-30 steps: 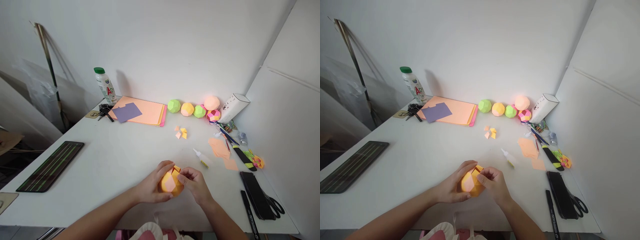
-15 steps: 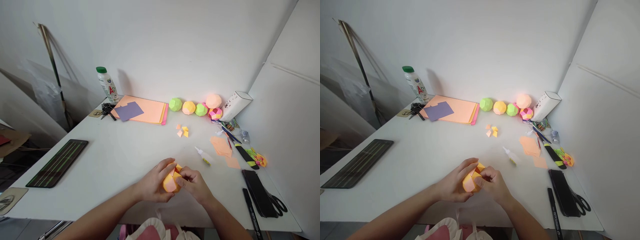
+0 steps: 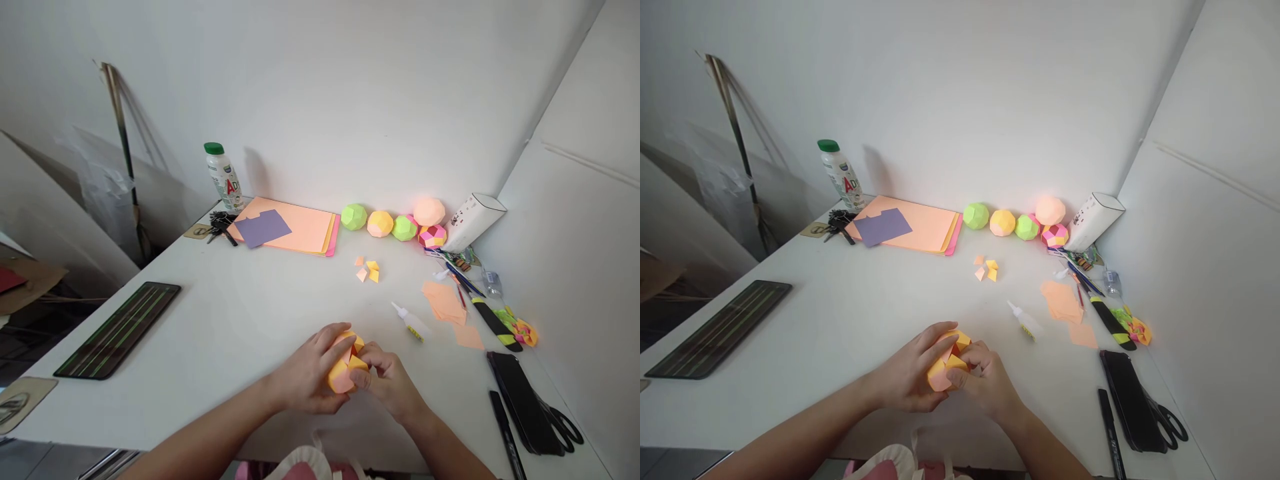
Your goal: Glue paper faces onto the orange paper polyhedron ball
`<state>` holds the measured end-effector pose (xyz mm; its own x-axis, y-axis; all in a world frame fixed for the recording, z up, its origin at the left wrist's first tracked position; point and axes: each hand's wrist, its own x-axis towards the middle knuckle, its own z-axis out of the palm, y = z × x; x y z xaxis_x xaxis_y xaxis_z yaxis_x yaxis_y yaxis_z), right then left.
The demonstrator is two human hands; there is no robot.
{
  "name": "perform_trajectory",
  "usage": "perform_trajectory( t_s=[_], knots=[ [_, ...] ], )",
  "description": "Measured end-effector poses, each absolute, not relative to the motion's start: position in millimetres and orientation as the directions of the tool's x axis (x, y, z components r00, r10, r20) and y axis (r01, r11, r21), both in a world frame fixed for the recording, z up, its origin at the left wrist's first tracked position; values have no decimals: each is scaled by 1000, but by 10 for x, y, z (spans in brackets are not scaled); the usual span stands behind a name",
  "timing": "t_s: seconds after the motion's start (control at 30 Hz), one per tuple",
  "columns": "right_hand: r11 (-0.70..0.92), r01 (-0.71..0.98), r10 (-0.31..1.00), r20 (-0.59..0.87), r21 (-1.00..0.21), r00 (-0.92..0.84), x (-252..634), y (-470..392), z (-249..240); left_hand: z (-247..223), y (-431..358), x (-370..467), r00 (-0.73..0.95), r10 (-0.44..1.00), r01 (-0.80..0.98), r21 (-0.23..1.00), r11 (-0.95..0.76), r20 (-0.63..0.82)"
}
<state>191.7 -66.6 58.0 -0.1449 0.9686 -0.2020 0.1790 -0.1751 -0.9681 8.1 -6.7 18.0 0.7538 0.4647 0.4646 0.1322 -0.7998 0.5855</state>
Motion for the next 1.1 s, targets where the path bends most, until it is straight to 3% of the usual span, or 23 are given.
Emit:
perform_trajectory(
  t_s=[0.17,0.3,0.87,1.1],
  knots=[
    [-177,188,972,-201,-966,-119,1902,-656,629,172,-62,42,754,479,69,671,-738,449],
    [-150,198,972,-181,-969,-149,1899,-658,641,192,-81,33,746,551,126,733,-668,374],
    [-126,204,973,-161,-971,-164,1903,-665,615,190,-106,57,747,551,137,724,-676,373],
    [-178,210,960,-217,-961,-177,1942,-687,642,142,-103,55,745,538,128,708,-695,394]
  ],
)
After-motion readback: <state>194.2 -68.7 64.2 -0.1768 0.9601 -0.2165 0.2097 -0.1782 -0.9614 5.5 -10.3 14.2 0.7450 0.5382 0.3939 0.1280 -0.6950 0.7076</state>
